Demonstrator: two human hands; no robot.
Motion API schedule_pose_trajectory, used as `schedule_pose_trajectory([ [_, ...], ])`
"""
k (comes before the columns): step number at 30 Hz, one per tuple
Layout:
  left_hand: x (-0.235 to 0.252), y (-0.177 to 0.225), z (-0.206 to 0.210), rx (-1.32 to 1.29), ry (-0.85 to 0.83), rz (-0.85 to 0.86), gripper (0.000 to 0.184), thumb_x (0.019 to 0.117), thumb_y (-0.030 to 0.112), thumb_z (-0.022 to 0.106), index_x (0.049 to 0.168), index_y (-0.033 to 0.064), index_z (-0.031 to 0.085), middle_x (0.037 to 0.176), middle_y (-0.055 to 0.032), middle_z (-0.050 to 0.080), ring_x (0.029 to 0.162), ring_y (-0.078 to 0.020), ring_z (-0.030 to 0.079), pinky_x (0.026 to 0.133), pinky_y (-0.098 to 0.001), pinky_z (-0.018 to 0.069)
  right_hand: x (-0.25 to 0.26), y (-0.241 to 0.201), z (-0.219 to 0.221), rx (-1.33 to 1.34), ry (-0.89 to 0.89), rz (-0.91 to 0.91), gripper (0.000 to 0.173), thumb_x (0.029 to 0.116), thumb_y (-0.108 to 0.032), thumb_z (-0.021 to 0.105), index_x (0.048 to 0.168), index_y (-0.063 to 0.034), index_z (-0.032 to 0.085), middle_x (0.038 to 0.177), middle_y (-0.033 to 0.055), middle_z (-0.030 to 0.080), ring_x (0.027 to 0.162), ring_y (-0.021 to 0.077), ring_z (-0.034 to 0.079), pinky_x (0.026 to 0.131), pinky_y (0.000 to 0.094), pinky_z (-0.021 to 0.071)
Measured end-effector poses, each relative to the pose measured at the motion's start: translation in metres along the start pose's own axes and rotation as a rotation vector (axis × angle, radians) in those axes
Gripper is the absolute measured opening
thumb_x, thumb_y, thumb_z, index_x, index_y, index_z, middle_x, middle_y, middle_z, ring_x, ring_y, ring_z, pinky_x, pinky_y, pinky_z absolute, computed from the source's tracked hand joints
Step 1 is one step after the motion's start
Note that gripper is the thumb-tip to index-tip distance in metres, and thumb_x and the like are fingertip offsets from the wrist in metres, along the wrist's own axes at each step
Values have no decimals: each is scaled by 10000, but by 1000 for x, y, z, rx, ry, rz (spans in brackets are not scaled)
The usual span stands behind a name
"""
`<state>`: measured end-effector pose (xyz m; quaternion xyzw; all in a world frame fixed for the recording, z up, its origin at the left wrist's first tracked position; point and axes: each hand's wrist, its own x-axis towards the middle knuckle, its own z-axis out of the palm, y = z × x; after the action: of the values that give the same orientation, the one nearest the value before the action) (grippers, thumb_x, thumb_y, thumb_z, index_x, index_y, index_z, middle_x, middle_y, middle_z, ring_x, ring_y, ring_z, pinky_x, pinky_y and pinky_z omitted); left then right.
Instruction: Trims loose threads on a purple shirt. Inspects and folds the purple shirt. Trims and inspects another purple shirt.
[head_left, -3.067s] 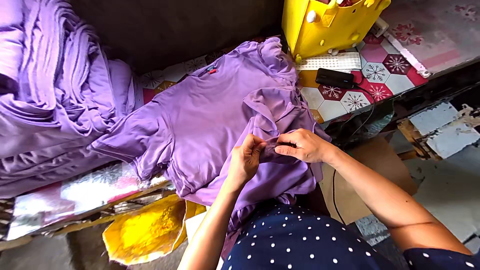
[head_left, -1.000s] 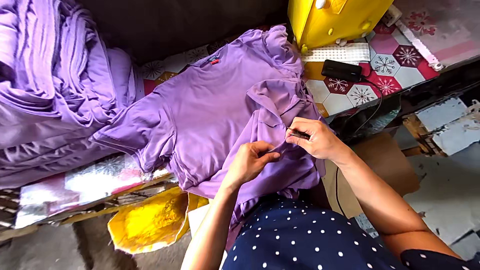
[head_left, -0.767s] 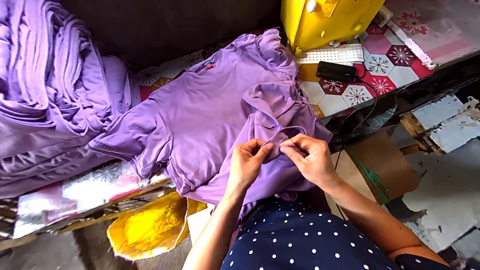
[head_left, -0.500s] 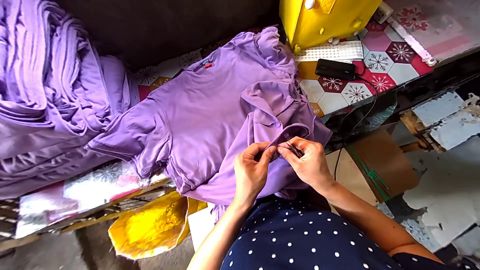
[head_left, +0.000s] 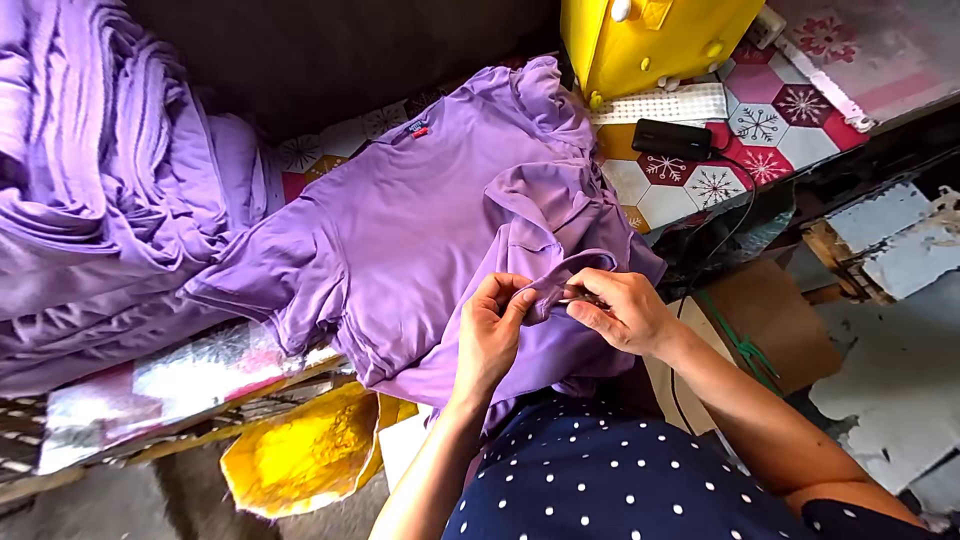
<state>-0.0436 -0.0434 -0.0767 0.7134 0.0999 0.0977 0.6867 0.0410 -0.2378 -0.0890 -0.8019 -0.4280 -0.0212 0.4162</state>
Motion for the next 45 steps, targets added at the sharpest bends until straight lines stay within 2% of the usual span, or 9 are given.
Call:
schedule_pose_trajectory([
  [17,1,3,3,40,-35,-8,70,954,-13,643,983,44,672,772,28,698,672,-36,664,659,-210,578,2,8,4,-57,-6,-108,400,1019,-378,589,767,-92,713,628,4,622,540,98,572,469,291,422],
  [24,3,4,3,46,-17,-17,75,960,-4,639,992,56,668,753,43,691,654,-20,649,641,-192,560,-7,4,6,-35,38,-46,427,1005,-431,595,884,-37,704,639,21,583,525,96,507,475,270,406],
  [32,3,3,3,29,-26,-1,79,967,-6,623,1000,52,665,772,39,698,677,-31,663,664,-203,574,-1,2,4,-18,199,58,347,969,-347,665,873,-18,716,717,57,635,607,118,582,533,288,485],
  [35,3,4,-3,8,-111,-3,92,946,-8,651,1019,47,664,808,27,703,706,-43,672,690,-221,588,11,19,-16,-108,93,234,634,819,-464,824,1260,-29,690,1182,149,683,915,248,684,715,447,574],
  [36,3,4,-7,20,-179,-2,127,920,-5,679,1036,45,665,840,18,713,737,-55,685,715,-239,600,13,25,-21,-127,4,319,622,813,-364,860,1305,-37,667,1213,167,676,960,311,691,759,538,570],
  [38,5,6,-17,174,-267,51,172,876,36,733,1042,56,693,895,23,733,808,-46,697,777,-241,598,13,35,-23,-130,-49,396,255,846,-68,784,1088,-12,728,946,183,715,825,357,692,707,605,541],
  [40,5,2,-27,472,-144,225,119,879,100,732,995,81,750,903,32,751,839,-28,701,809,-254,587,4,27,-24,-156,108,290,154,835,-6,700,986,14,722,858,152,706,752,282,685,674,496,567],
  [43,10,-16,-44,668,224,452,101,857,23,673,935,-11,728,853,-93,697,783,-123,672,732,-289,564,-19,-2,-17,-146,348,-47,125,836,-129,690,890,-16,674,824,95,687,713,131,653,614,265,548],
  [45,13,-30,-47,613,436,413,38,836,-3,632,866,-21,648,735,-49,612,634,-56,581,595,-206,491,-36,-14,5,-131,253,-192,112,904,-153,649,864,-51,673,804,105,701,681,168,674,558,292,534],
])
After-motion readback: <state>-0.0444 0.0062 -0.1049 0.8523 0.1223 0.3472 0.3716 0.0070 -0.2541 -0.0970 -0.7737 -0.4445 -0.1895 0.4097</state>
